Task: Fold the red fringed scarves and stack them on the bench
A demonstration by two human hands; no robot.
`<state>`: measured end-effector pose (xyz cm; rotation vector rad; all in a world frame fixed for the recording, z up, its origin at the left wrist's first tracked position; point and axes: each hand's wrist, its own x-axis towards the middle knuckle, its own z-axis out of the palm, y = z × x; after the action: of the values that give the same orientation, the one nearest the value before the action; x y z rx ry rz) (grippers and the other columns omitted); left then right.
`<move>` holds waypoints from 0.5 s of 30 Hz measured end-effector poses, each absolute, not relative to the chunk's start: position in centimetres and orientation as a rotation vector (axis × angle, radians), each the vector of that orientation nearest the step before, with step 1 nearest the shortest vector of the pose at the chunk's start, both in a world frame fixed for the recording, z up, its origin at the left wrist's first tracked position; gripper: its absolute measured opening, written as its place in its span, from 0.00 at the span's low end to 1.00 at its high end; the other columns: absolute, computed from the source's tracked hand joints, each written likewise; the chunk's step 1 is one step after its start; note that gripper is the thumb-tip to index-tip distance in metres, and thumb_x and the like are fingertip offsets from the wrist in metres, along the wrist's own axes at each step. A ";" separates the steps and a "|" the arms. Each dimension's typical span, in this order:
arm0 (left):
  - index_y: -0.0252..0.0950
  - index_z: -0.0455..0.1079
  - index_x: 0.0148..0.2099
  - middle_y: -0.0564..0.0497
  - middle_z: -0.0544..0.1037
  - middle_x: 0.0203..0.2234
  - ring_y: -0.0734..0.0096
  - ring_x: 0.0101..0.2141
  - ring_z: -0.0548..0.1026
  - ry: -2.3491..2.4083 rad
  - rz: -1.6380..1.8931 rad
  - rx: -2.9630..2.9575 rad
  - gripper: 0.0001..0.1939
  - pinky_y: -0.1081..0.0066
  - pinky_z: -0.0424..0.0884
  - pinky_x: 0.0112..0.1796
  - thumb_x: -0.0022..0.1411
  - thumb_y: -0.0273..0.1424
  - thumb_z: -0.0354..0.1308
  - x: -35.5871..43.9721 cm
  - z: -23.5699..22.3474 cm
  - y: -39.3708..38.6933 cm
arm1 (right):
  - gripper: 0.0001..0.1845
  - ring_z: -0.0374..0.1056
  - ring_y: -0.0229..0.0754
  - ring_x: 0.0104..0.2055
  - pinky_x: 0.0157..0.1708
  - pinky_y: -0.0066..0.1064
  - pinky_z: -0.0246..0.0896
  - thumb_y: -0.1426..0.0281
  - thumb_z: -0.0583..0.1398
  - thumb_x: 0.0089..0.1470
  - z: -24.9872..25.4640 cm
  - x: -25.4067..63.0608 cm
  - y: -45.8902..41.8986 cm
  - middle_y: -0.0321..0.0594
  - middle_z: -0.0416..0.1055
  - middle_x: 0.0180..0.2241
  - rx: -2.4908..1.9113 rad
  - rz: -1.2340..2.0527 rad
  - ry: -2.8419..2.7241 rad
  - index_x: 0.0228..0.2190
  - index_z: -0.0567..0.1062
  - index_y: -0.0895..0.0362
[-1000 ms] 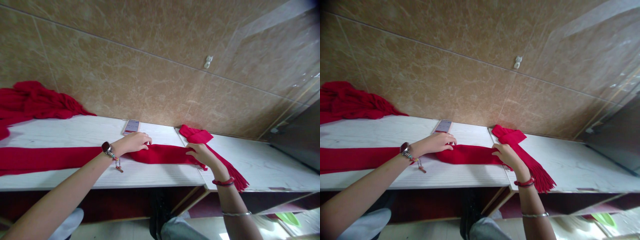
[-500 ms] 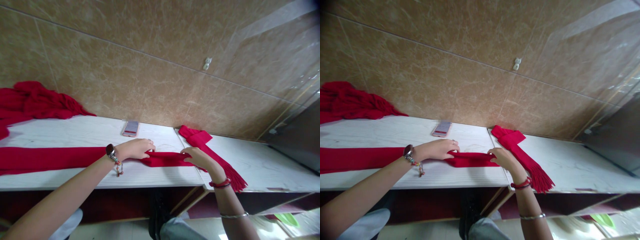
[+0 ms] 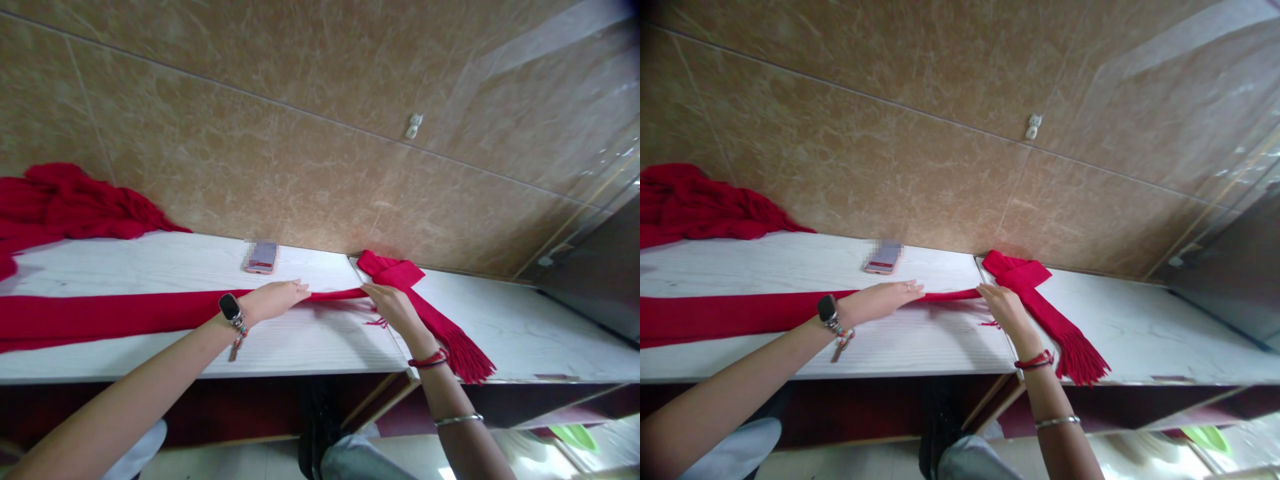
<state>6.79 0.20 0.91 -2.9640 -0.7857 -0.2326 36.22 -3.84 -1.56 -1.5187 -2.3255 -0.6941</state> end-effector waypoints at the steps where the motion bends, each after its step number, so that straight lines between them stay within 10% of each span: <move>1: 0.34 0.64 0.53 0.45 0.67 0.54 0.70 0.54 0.64 -0.755 -0.135 -3.020 0.25 0.72 0.58 0.53 0.57 0.11 0.42 6.8 0.3 0.0 | 0.22 0.70 0.43 0.43 0.43 0.32 0.64 0.84 0.48 0.51 -2.2 36.6 -3.7 0.47 0.73 0.44 -1.567 -0.646 -2.398 0.43 0.73 0.61; 15: 0.52 0.45 0.63 0.55 0.42 0.63 0.55 0.61 0.38 -1.129 0.185 -3.233 0.44 0.41 0.41 0.53 0.48 0.11 0.41 5.2 -2.2 0.0 | 0.20 0.66 0.45 0.49 0.52 0.41 0.56 0.80 0.48 0.54 -3.6 38.9 -3.0 0.50 0.71 0.46 -1.420 -0.946 -1.967 0.43 0.74 0.61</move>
<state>5.22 -0.01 -2.17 -3.2328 -1.1294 0.1845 38.92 -3.04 -3.62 -1.4203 -1.9669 -0.9457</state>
